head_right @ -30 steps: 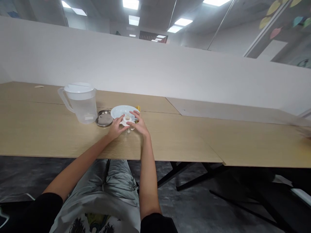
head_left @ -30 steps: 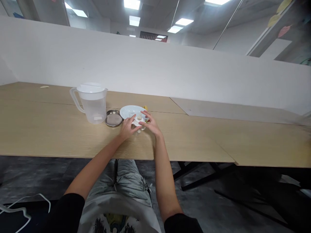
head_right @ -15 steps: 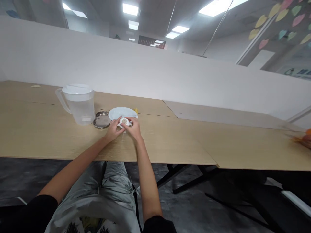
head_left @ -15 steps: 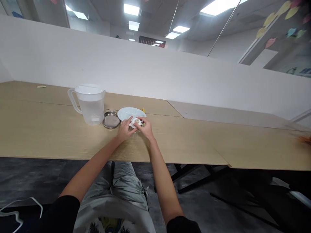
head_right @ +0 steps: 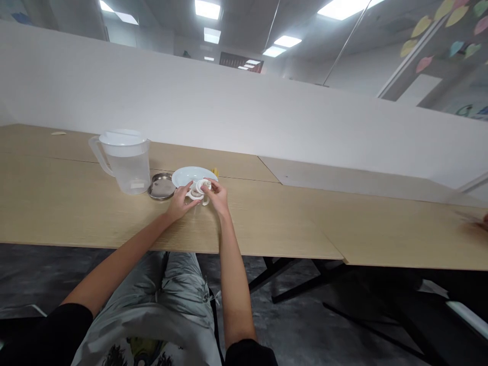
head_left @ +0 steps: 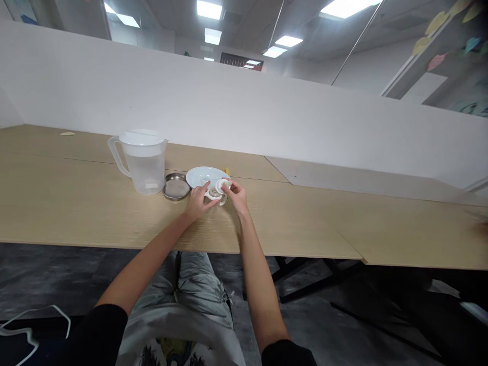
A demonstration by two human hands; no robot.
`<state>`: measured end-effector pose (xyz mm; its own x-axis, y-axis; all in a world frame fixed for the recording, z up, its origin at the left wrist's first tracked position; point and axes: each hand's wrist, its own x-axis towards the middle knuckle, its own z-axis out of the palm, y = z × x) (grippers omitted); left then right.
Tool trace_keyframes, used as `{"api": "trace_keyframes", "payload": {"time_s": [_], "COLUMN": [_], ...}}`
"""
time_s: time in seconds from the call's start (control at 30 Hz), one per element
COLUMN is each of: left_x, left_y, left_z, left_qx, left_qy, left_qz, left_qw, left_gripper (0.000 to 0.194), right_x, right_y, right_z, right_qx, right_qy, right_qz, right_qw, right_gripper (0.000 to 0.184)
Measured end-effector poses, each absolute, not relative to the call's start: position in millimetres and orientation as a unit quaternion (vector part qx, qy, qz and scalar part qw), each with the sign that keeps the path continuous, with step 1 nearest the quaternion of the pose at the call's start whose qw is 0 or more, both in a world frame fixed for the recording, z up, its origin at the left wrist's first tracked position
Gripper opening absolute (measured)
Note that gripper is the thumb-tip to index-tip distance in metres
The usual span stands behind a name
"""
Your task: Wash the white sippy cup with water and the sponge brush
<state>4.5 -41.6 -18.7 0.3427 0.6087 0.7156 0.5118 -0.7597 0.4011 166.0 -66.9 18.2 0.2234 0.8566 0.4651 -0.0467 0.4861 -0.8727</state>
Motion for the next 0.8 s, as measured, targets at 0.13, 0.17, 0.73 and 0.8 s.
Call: {"api": "trace_keyframes", "payload": {"time_s": [0.13,0.17,0.73,0.8], "left_x": [5.1,5.2,6.0,6.1], "left_y": [-40.5,-40.3,-39.8,-40.1], "left_z": [-20.4,-20.8,-22.5,-22.3], "left_qx": [0.816,0.815,0.813,0.813], "left_qy": [0.343,0.343,0.344,0.343], "left_qz": [0.463,0.464,0.467,0.466], "left_qw": [0.051,0.052,0.059,0.062], "left_gripper": [0.069,0.069,0.069,0.069], "right_x": [167.7,168.2,181.4,182.2], "right_y": [-69.0,-69.5,-78.7,-78.3], "right_z": [19.5,19.5,29.2,29.9], "right_qx": [-0.361,-0.353,-0.236,-0.226], "right_qy": [-0.527,-0.525,-0.409,-0.402], "right_qz": [0.352,0.357,0.354,0.35], "right_qw": [0.684,0.687,0.807,0.815], "right_gripper": [0.05,0.051,0.059,0.057]}}
